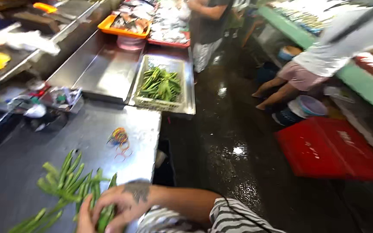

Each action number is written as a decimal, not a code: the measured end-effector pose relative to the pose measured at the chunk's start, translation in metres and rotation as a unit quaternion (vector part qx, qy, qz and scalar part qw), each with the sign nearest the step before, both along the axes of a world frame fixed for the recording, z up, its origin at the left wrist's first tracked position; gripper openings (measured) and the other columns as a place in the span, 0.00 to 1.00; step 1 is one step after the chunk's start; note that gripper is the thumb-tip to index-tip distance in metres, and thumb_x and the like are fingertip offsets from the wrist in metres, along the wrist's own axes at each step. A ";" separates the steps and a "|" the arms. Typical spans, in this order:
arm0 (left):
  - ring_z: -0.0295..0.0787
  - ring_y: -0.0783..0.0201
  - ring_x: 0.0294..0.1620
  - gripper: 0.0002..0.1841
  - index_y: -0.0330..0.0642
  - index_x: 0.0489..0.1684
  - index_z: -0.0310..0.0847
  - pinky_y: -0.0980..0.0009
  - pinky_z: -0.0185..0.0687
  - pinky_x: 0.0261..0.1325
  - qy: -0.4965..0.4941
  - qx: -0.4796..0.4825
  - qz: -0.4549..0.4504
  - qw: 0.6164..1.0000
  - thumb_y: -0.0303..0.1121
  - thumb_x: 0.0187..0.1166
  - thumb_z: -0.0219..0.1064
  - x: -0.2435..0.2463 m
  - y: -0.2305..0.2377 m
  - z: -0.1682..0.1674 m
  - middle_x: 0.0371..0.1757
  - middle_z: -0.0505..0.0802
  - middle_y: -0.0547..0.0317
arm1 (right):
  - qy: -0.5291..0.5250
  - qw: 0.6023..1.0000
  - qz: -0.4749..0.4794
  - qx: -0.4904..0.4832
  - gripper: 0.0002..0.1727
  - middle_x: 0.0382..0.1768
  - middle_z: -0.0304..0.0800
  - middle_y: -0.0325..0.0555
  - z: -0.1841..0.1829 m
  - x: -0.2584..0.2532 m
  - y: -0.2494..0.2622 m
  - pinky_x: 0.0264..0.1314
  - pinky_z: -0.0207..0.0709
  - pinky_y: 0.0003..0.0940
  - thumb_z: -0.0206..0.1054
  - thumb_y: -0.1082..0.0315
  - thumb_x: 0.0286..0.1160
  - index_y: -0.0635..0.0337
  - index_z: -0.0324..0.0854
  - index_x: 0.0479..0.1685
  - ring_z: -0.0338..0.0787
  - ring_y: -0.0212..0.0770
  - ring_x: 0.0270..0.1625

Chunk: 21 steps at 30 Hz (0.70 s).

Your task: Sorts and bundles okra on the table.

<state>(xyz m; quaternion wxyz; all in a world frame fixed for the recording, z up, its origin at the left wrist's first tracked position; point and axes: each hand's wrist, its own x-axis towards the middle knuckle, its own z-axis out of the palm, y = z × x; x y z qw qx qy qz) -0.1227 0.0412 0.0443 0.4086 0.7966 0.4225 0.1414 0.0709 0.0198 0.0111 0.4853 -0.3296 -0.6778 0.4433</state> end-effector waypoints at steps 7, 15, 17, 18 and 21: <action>0.93 0.73 0.39 0.41 0.48 0.74 0.76 0.67 0.94 0.45 -0.002 -0.076 0.063 0.995 0.42 0.53 0.86 -0.010 0.002 -0.020 0.42 0.95 0.70 | -0.036 0.997 0.023 -0.068 0.20 0.56 0.88 0.50 -0.013 0.011 -0.002 0.49 0.90 0.32 0.78 0.59 0.72 0.60 0.87 0.59 0.91 0.37 0.52; 0.94 0.70 0.44 0.50 0.48 0.83 0.64 0.66 0.94 0.51 -0.048 -0.170 0.075 0.981 0.45 0.55 0.89 -0.018 -0.003 -0.035 0.48 0.95 0.66 | -0.041 0.987 0.101 -0.121 0.21 0.55 0.89 0.48 -0.029 0.013 0.009 0.58 0.87 0.32 0.77 0.58 0.73 0.62 0.87 0.59 0.89 0.35 0.56; 0.94 0.64 0.51 0.54 0.43 0.88 0.58 0.62 0.95 0.51 -0.093 -0.151 0.097 0.979 0.47 0.57 0.87 -0.018 -0.008 -0.040 0.61 0.91 0.58 | -0.019 0.981 0.036 -0.189 0.18 0.51 0.91 0.48 -0.024 0.043 0.017 0.52 0.88 0.34 0.74 0.65 0.74 0.66 0.85 0.59 0.91 0.34 0.47; 0.94 0.61 0.53 0.55 0.42 0.89 0.56 0.61 0.95 0.51 -0.111 -0.145 0.106 0.978 0.49 0.58 0.85 -0.022 -0.009 -0.044 0.65 0.89 0.55 | 0.005 0.975 -0.028 -0.221 0.17 0.47 0.93 0.48 -0.021 0.063 0.022 0.48 0.89 0.35 0.71 0.68 0.76 0.67 0.83 0.60 0.92 0.35 0.42; 0.95 0.58 0.54 0.55 0.39 0.88 0.56 0.60 0.96 0.49 -0.138 -0.138 0.127 0.972 0.57 0.61 0.80 -0.045 -0.004 -0.052 0.64 0.90 0.53 | 0.028 0.927 -0.286 -0.241 0.16 0.40 0.93 0.51 0.003 0.132 0.039 0.48 0.90 0.40 0.66 0.69 0.82 0.67 0.80 0.64 0.92 0.39 0.37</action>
